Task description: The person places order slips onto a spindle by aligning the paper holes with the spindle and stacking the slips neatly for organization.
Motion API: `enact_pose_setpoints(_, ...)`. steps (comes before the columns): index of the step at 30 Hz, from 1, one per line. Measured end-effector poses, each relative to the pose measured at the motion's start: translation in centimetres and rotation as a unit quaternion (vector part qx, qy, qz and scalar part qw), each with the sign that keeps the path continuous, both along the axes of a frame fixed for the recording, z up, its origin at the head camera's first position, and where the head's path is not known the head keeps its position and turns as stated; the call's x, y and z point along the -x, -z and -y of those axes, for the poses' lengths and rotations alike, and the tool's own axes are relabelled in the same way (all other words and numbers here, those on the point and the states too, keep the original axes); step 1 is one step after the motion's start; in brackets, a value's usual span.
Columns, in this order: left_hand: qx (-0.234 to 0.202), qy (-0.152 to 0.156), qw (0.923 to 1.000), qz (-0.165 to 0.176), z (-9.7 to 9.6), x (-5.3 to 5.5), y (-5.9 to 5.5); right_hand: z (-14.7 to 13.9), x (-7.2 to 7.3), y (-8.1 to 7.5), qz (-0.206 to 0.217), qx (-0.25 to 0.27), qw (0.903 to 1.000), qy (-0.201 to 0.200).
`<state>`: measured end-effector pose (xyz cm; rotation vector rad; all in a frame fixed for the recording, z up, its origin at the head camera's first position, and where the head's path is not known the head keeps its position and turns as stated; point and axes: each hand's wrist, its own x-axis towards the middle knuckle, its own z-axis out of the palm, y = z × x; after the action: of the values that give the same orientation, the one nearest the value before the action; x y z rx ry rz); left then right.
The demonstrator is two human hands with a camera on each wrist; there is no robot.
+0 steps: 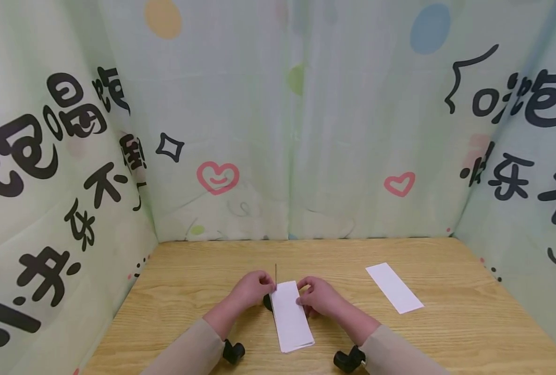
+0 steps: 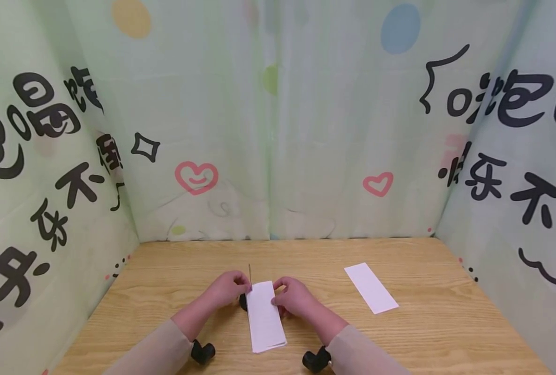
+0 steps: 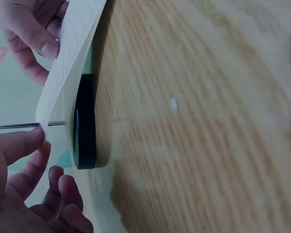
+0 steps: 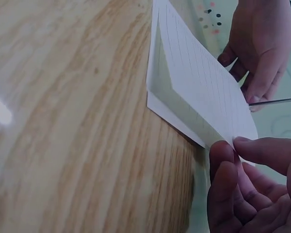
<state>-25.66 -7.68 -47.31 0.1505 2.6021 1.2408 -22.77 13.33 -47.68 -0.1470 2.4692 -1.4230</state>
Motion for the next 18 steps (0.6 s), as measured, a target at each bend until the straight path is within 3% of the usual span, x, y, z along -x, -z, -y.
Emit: enact_pose_setpoints(18, 0.052, 0.023, 0.9982, -0.021, 0.16, 0.38, 0.92, 0.82, -0.12, 0.32, -0.017, -0.062, 0.9979, 0.001)
